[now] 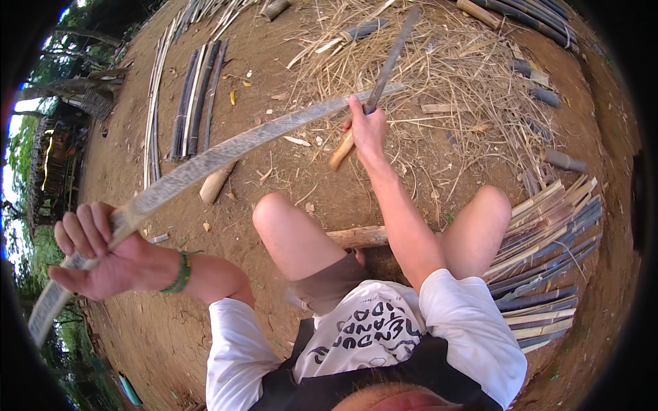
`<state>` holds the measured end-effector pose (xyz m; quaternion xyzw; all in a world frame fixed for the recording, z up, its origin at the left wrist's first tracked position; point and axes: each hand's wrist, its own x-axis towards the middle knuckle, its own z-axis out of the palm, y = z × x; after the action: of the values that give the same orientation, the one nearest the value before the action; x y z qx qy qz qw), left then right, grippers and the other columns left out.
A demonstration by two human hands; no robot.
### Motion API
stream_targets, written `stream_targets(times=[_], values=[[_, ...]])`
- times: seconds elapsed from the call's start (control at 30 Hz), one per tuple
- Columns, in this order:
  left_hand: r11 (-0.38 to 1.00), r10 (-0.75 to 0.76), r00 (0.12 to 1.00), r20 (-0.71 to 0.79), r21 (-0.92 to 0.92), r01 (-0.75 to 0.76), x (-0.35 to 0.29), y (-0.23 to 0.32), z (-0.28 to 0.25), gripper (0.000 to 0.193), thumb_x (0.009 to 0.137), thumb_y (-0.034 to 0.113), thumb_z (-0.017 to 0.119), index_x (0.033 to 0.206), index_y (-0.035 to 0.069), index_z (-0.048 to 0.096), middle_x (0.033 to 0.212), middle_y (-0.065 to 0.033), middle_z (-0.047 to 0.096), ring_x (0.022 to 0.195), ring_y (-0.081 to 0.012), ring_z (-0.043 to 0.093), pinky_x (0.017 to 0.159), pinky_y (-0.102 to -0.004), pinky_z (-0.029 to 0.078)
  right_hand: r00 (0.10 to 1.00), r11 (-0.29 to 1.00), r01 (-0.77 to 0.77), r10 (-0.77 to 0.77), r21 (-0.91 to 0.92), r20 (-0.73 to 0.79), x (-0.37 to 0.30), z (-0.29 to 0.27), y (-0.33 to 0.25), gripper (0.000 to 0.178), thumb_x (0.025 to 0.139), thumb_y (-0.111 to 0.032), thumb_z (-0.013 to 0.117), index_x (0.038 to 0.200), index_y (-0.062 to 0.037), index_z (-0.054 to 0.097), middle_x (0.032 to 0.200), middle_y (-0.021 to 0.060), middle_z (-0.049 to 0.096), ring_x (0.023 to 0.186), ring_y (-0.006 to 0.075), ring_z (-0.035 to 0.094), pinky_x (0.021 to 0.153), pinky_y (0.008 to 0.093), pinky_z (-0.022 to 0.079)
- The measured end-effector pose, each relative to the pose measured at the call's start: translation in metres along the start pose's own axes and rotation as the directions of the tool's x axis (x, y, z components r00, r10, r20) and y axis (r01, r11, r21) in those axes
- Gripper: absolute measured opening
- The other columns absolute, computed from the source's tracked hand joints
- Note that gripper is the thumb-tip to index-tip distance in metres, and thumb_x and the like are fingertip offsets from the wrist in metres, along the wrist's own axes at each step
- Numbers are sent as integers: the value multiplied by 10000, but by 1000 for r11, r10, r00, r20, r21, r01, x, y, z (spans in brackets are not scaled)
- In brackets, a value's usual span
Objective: The person uses a machete to shave and smooth several thin strips of bamboo, occasionally picking up new pieces and sorting them on the ground.
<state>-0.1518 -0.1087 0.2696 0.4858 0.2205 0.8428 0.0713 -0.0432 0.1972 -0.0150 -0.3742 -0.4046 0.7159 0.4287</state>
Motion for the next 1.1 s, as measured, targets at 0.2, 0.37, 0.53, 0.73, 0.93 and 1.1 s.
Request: stream_targets(times=[0.2, 0.37, 0.53, 0.73, 0.93, 1.1], values=[[992, 27, 999, -22, 126, -24, -41, -89, 32, 437, 969, 478, 568, 696, 172, 416, 557, 51, 358, 443, -54, 334, 436, -218, 262, 972, 767, 122, 35, -630, 231, -49, -56, -4, 336, 967, -316, 650, 845, -9, 589, 616, 35, 606, 510, 147, 603, 492, 313, 473], [990, 44, 988, -146, 141, -23, -51, -94, 51, 448, 914, 444, 659, 670, 166, 407, 544, 53, 354, 437, -49, 327, 453, -215, 233, 905, 690, 312, -6, -653, 426, -127, -60, -37, 462, 960, -445, 621, 857, 4, 593, 591, 162, 558, 527, 328, 598, 511, 421, 432], [984, 50, 996, -77, 172, -36, -67, -89, 61, 430, 982, 477, 571, 735, 166, 406, 585, 47, 405, 471, -52, 385, 492, -214, 293, 730, 703, 550, -142, -451, 669, -160, -47, -63, 458, 987, -438, 577, 840, -4, 575, 561, 148, 549, 539, 344, 641, 496, 423, 455], [990, 14, 998, -61, 141, -5, -61, -90, 50, 432, 987, 481, 564, 740, 163, 407, 591, 44, 407, 490, -54, 393, 505, -219, 297, 797, 703, 461, -61, -541, 601, -144, -71, -26, 469, 969, -461, 585, 828, -14, 593, 538, 156, 559, 513, 366, 624, 471, 435, 474], [988, 66, 994, -83, 148, -53, -55, -96, 54, 471, 985, 549, 545, 748, 170, 397, 598, 49, 397, 480, -56, 380, 493, -226, 290, 776, 707, 474, -54, -525, 628, -179, -42, -78, 508, 996, -484, 539, 836, -3, 581, 516, 162, 526, 541, 359, 649, 493, 419, 471], [988, 72, 980, -183, 148, -45, -60, -99, 68, 463, 941, 502, 616, 693, 161, 426, 575, 45, 373, 464, -60, 344, 487, -224, 249, 828, 644, 467, -79, -606, 555, -166, -65, -58, 415, 965, -399, 607, 831, -7, 594, 573, 193, 576, 543, 395, 634, 497, 453, 478]])
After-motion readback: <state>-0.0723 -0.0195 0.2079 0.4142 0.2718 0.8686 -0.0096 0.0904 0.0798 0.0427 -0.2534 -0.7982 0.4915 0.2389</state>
